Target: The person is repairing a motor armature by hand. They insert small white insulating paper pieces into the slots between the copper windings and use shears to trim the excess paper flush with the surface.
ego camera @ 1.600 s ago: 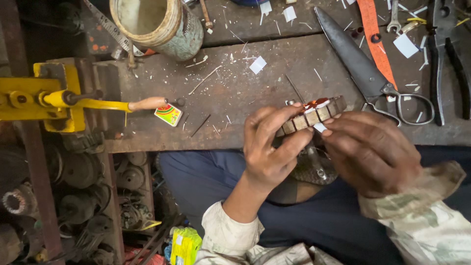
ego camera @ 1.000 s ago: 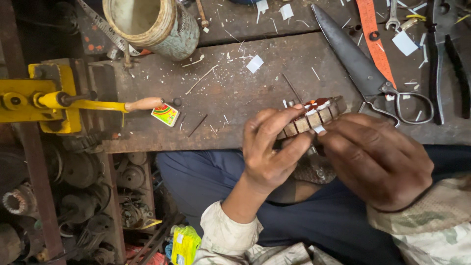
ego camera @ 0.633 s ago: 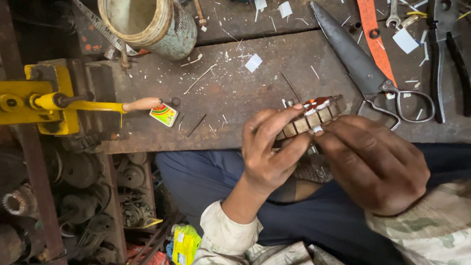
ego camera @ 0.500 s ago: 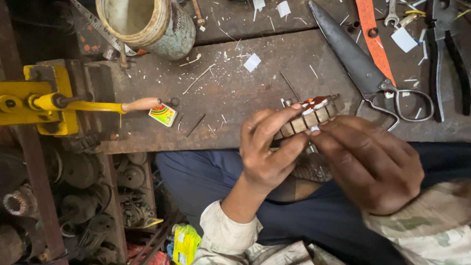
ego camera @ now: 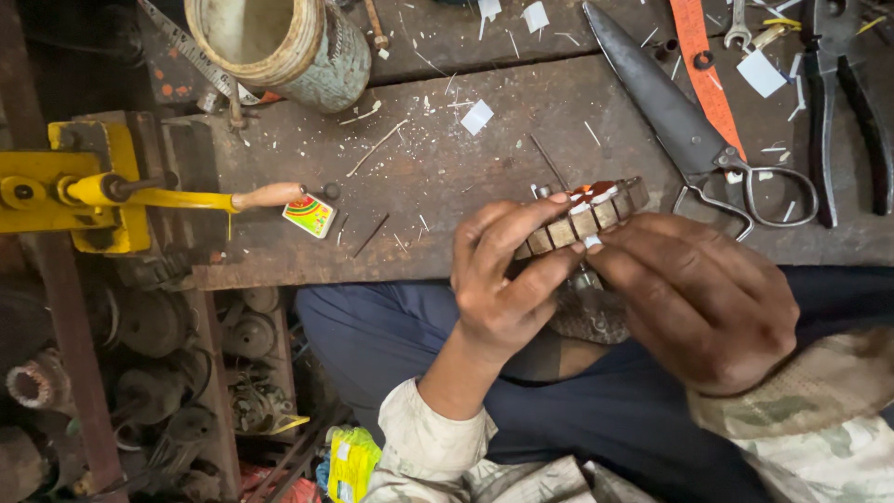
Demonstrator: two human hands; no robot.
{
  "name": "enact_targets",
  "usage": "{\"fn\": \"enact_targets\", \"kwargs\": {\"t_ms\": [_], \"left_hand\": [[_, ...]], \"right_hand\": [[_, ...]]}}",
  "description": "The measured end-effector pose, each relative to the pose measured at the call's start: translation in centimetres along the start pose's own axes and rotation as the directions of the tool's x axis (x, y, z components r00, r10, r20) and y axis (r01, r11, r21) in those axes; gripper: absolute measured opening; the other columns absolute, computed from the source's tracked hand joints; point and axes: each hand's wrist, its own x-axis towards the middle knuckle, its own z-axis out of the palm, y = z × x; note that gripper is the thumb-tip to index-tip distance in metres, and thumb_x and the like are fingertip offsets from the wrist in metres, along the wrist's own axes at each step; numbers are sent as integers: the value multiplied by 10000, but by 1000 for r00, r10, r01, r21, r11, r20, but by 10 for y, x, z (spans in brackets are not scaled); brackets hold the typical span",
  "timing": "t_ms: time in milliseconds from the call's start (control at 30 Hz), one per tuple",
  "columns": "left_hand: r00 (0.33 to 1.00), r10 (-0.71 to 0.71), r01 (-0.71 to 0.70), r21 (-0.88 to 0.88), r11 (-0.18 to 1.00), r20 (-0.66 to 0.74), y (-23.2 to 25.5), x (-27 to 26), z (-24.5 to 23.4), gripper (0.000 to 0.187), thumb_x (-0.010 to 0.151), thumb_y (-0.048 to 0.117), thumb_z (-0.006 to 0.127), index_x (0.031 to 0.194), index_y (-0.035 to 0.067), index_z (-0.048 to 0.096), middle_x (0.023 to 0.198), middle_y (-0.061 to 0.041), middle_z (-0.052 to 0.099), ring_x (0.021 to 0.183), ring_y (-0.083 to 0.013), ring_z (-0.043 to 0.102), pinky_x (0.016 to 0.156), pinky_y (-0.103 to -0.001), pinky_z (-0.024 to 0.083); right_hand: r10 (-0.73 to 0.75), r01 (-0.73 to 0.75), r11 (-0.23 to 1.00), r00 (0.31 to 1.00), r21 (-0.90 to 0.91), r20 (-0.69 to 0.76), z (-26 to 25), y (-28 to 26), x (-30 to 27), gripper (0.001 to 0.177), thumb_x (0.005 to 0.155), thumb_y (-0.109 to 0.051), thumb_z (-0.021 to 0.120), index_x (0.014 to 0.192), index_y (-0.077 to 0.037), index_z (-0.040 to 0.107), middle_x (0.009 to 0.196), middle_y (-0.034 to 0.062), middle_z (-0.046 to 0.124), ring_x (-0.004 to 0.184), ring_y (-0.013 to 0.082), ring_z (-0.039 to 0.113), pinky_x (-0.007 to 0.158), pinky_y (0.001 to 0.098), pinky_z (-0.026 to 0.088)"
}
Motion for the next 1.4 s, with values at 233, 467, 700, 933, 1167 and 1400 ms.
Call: {"fn": "enact_targets", "kwargs": {"t_ms": [233,467,700,933,1167,1400], "left_hand": [[1000,-14,14,-4,1000,11,0,1,1,252,802,25,844,962,98,663,1267,-109,681,1101,-313,667,960,-416,543],[1000,-15,15,-6,1000,-13,0,3,2,261,845,-10,823,1021,107,671,1280,-97,674,1113,-305,657,962,-399,515],[999,-47,48,-20,999,19,-3,7,-4,291,838,-7,792,1057,137,666,1305,-89,672,1102,-287,648,1005,-404,480],[999,-41,37,-116,993,-34,-3,9,-3,312,855,204,888,1048,133,654,1271,-82,675,1116,-285,647,966,-385,501],[990,-24,-9,-226,974,-142,-16,-8,8,485,884,212,847,1149,184,442,1209,-81,708,1045,-264,679,911,-379,526],[975,79,-123,-209,970,-207,-23,-32,14,573,864,244,857,1147,183,363,1133,-46,732,1005,-242,680,859,-387,481]], "right_hand": [[-15,15,1000,997,-10,-73,4,-3,5,226,752,78,764,972,25,753,930,134,725,898,280,736,790,368,619],[145,-138,988,981,67,-127,9,-6,0,222,766,61,803,974,-6,762,944,123,720,906,282,733,803,366,599],[123,-84,946,987,314,-107,7,17,-5,226,786,-13,854,948,41,706,963,147,706,926,291,722,827,398,611],[396,-261,588,918,765,9,33,26,-21,417,894,-37,780,1257,50,594,1337,192,604,1320,274,604,1157,390,519],[358,-237,458,932,857,66,49,29,-41,485,895,-34,814,1320,44,595,1355,196,618,1287,280,620,1116,388,543],[210,-57,656,972,753,-109,54,29,-39,443,834,-108,829,1204,32,630,1246,212,676,1202,331,679,1089,517,565]]}}
